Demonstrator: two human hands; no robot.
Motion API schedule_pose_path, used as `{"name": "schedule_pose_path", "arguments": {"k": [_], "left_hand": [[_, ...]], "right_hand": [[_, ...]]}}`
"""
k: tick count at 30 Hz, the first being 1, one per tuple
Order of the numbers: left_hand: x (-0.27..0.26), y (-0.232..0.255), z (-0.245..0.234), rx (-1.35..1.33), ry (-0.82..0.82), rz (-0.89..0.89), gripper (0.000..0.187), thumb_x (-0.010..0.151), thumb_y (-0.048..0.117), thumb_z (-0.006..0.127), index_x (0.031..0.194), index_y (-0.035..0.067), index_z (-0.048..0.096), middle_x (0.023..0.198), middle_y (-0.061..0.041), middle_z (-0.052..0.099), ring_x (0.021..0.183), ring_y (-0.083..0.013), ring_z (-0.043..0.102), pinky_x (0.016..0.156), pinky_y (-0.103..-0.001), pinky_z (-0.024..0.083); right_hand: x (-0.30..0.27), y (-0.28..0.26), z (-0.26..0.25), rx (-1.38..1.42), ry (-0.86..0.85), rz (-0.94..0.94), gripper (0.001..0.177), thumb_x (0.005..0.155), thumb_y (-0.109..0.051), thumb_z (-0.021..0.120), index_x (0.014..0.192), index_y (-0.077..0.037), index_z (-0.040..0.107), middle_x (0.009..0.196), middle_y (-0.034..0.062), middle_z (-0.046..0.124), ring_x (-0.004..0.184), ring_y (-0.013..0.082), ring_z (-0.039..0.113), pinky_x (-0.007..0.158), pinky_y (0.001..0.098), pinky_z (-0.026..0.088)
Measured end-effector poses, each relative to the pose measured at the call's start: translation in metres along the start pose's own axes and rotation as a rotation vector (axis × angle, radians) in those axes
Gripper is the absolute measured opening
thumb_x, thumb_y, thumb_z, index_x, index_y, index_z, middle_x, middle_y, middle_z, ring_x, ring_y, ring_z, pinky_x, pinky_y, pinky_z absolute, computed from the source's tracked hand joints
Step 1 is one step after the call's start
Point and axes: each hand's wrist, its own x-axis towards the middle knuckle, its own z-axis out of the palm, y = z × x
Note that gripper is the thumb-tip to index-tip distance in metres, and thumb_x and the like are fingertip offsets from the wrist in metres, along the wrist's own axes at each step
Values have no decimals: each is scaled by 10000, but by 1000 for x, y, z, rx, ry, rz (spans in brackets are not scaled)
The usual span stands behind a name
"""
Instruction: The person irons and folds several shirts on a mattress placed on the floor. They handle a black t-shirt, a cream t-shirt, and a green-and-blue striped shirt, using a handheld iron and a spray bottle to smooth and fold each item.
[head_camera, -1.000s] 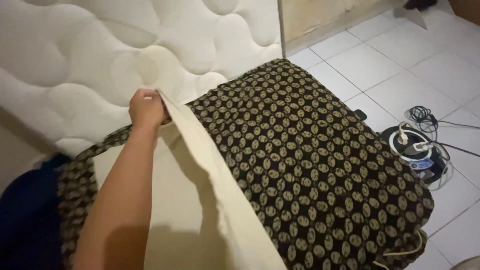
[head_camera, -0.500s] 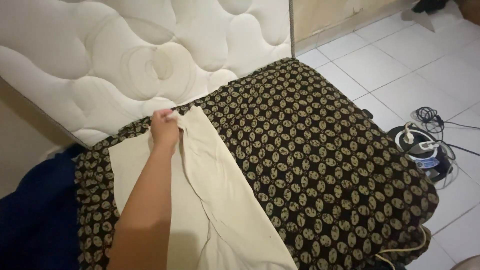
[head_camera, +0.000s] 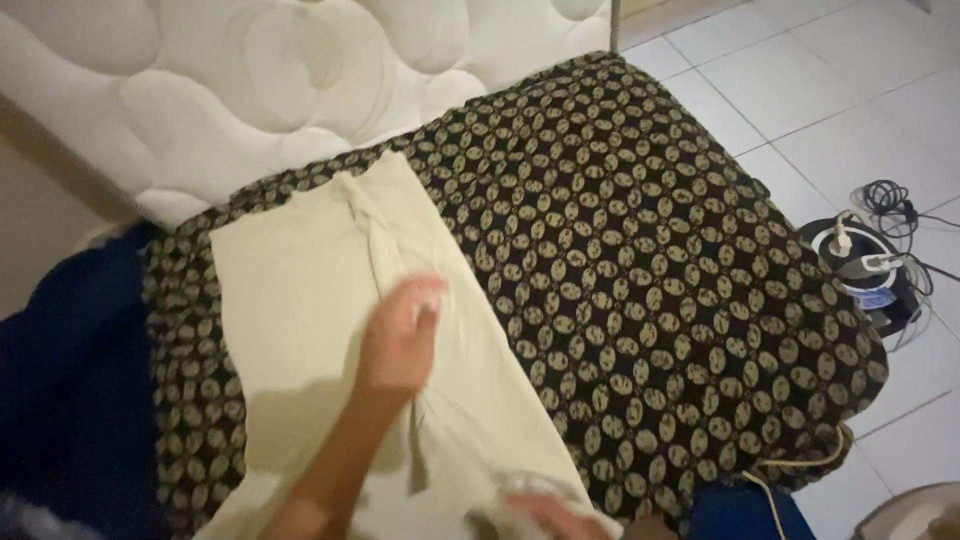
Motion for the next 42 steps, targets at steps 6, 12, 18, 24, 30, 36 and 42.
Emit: {"name": "schedule_pose_path", "arguments": {"k": [6,12,18,24,30,36,42], "left_hand": [[-148,34,2,-12,27,-331,377,897,140,459,1201,111,680,1333,-79,653,1320,-245,551,1147,-402,384],[-204,76,41,189,31,-627,560,803,307,664,1340,175,572,1080,-9,708,1021,-247,704,920,-452,517],[-220,94,61,180,-161,-867,531,954,311,586,1447,271,393,1017,96,767,963,-272,725,809,-477,523],[-247,73,67,113,5,-860,524,913,269,604,1418,279,463,855,129,732,831,-207,724,769,-425,539],[-294,19,71,298,188,-501,365,803,289,684,1167,258,681,1171,31,668,1096,-243,644,924,-472,504],[-330,-79,-3,800,597,-80,590,954,593,366,1197,178,708,1292,-183,676,1172,-390,652,987,-499,516],[-369,-162,-62,962,490,-188,681,888,586,438,1397,136,495,1246,-277,599,986,-475,613,815,-595,504]], "right_hand": [[14,-161,-45,-190,44,615,581,968,-319,650,1515,-368,459,1457,-21,694,1264,146,740,1004,317,586],[16,-143,-36,-1104,105,-181,645,880,-506,718,1419,-260,462,980,36,695,854,248,673,670,393,541],[72,-165,-23,-1210,41,-684,397,938,-225,628,1334,-202,602,1065,24,684,908,220,639,765,392,453],[89,-192,-37,-782,209,-289,392,978,-244,573,1354,-134,564,812,22,709,579,170,613,443,318,470],[133,-197,-23,-991,299,-686,518,904,-192,703,1367,-16,549,1090,166,629,888,321,617,679,411,498],[224,-238,36,-918,71,-708,434,981,-213,515,1347,21,530,1348,243,565,1211,420,536,955,543,435],[351,-273,79,-1132,-73,-514,429,1031,-443,416,1322,-147,522,1499,137,429,1447,390,298,1085,718,215]]}}
